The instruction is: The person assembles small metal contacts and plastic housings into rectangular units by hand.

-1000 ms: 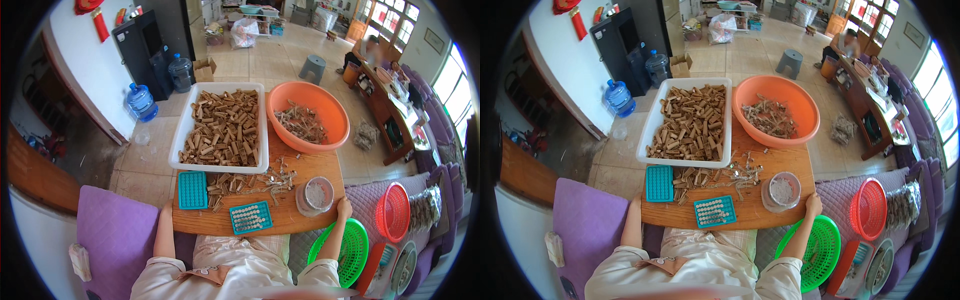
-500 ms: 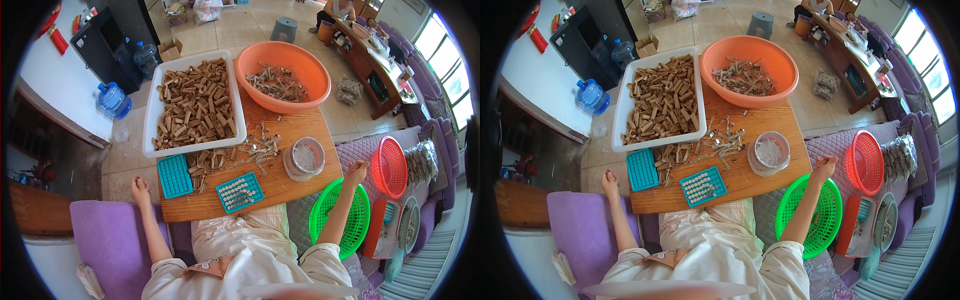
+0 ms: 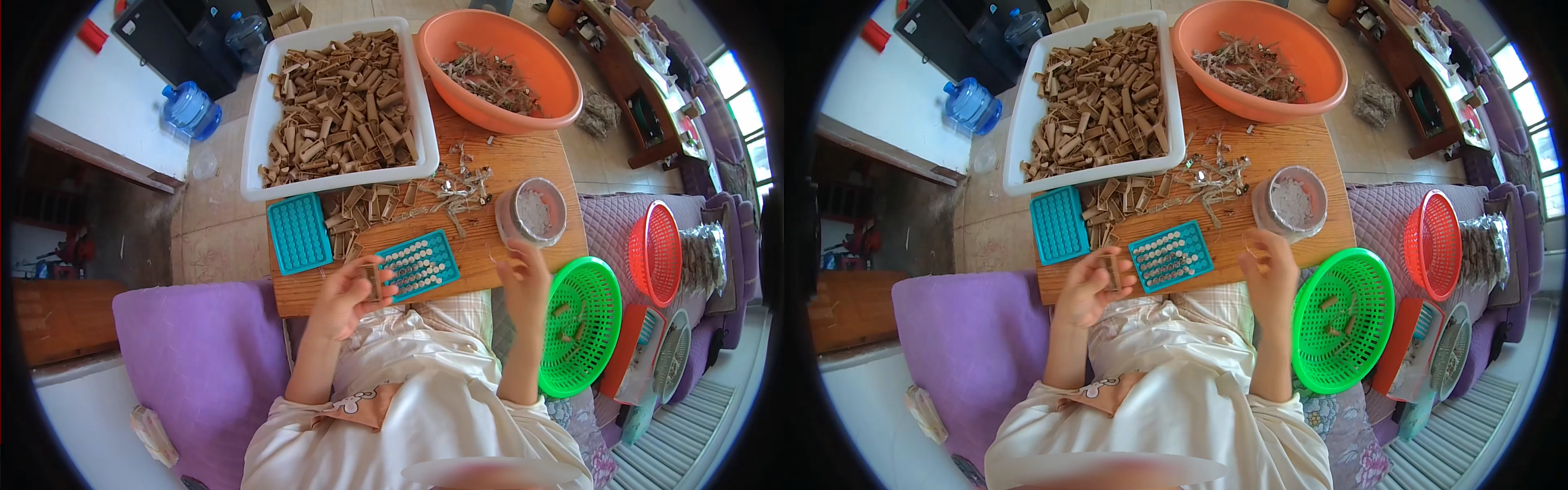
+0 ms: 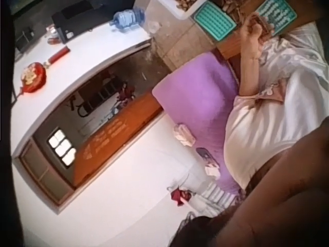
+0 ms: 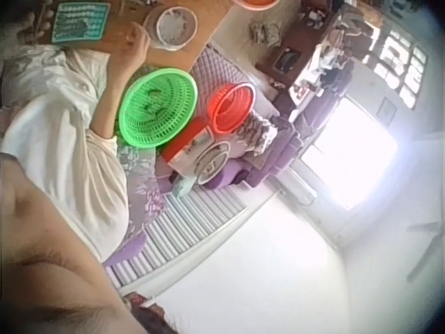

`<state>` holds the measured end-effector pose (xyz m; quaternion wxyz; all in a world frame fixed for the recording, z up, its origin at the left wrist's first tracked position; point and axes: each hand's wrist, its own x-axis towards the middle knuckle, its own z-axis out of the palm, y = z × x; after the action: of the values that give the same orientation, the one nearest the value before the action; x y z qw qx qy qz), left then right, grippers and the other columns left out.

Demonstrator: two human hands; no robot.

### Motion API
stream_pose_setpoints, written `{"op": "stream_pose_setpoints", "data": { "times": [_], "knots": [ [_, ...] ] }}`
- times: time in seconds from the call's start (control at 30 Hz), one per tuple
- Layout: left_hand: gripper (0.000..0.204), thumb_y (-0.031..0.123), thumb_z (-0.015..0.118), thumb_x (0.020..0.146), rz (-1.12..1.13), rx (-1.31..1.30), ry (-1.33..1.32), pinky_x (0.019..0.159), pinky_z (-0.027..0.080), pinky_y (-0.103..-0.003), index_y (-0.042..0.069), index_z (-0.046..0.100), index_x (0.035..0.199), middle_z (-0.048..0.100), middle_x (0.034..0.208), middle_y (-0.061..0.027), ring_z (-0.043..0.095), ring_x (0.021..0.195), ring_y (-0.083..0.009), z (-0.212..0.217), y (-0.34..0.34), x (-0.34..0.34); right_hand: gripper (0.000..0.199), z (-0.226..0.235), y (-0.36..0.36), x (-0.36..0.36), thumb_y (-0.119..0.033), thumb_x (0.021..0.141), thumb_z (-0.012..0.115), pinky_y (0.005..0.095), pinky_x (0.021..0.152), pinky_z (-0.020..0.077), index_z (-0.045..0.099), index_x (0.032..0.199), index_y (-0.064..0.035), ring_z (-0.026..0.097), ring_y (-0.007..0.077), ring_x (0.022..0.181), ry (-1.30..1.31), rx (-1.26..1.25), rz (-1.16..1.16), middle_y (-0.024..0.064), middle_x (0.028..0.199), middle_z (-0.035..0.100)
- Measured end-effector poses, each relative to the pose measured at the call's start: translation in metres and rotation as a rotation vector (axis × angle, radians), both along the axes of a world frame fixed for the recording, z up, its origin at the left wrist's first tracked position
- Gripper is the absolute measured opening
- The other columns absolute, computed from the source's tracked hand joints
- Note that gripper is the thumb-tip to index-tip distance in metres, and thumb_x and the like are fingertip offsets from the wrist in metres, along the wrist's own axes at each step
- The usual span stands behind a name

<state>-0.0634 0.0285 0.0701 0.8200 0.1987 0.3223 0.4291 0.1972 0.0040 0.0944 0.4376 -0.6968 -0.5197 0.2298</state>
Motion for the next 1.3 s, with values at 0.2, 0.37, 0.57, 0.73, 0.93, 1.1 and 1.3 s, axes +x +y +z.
{"op": "stream_pose_setpoints", "data": {
  "times": [0.2,0.37,0.57,0.73,0.93,1.1,1.3],
  "knots": [
    [0.034,0.012,0.053,0.083,-0.039,-0.072,0.021,0.074,0.052,-0.033,0.003,0.044,0.114,0.056,0.101,-0.0138,0.06,0.087,-0.0238,-0.032,0.0,0.019,0.022,-0.075,0.023,-0.041,-0.002,0.073,0.057,0.0311,0.064,0.0462,0.056,0.095,-0.0035,0.058,0.0231,0.073,-0.007,-0.122,0.255,0.0103,0.083,0.059],
    [0.032,0.011,0.053,0.083,-0.018,-0.064,0.032,0.073,0.052,-0.033,0.003,0.044,0.113,0.056,0.101,-0.0138,0.059,0.088,-0.0232,-0.038,-0.001,0.009,0.018,-0.091,0.035,-0.056,-0.007,0.073,0.058,0.0362,0.063,0.0456,0.055,0.091,-0.0052,0.055,0.0296,0.072,-0.304,-0.039,0.3,0.0118,0.079,0.057],
    [0.034,0.01,0.056,0.081,0.019,-0.061,0.0,0.073,0.052,-0.033,0.002,0.044,0.111,0.056,0.102,-0.0127,0.059,0.087,-0.0236,-0.04,-0.003,0.004,0.017,-0.089,0.038,-0.061,-0.003,0.075,0.054,0.0346,0.063,0.0456,0.055,0.091,-0.0056,0.056,0.0274,0.071,-0.503,-0.121,0.356,0.0115,0.076,0.057],
    [0.032,0.008,0.055,0.082,-0.002,-0.022,0.02,0.074,0.052,-0.031,0.002,0.044,0.111,0.056,0.102,-0.0113,0.059,0.089,-0.0217,-0.037,-0.004,0.007,0.019,-0.051,0.032,-0.079,0.002,0.069,0.06,0.0323,0.058,0.0467,0.056,0.086,-0.005,0.057,0.0259,0.066,0.021,0.124,0.324,0.0086,0.077,0.058],
    [0.032,0.01,0.054,0.083,0.017,0.025,0.12,0.07,0.053,-0.029,0.002,0.044,0.112,0.056,0.099,-0.0093,0.06,0.083,-0.0182,-0.032,-0.008,0.028,0.016,-0.038,0.024,-0.091,0.004,0.068,0.062,0.0277,0.059,0.0476,0.057,0.081,-0.0034,0.059,0.0208,0.067,-0.13,0.326,0.51,0.0084,0.076,0.06],
    [0.026,0.01,0.044,0.086,-0.047,-0.1,0.166,0.067,0.052,-0.027,0.002,0.046,0.11,0.057,0.096,-0.0094,0.06,0.079,-0.0173,-0.048,-0.007,0.031,0.013,-0.052,0.027,-0.075,0.0,0.07,0.061,0.0325,0.062,0.0461,0.058,0.082,-0.0042,0.058,0.0247,0.074,0.111,0.13,0.6,0.0085,0.077,0.06],
    [0.024,0.01,0.044,0.085,-0.056,-0.022,0.209,0.066,0.051,-0.027,0.002,0.047,0.108,0.058,0.096,-0.0107,0.061,0.079,-0.0184,-0.048,-0.008,0.03,0.016,-0.087,0.05,-0.055,-0.004,0.074,0.058,0.0324,0.064,0.0462,0.058,0.09,-0.0047,0.057,0.025,0.072,-0.308,0.048,0.384,0.011,0.078,0.059]
  ]
}}
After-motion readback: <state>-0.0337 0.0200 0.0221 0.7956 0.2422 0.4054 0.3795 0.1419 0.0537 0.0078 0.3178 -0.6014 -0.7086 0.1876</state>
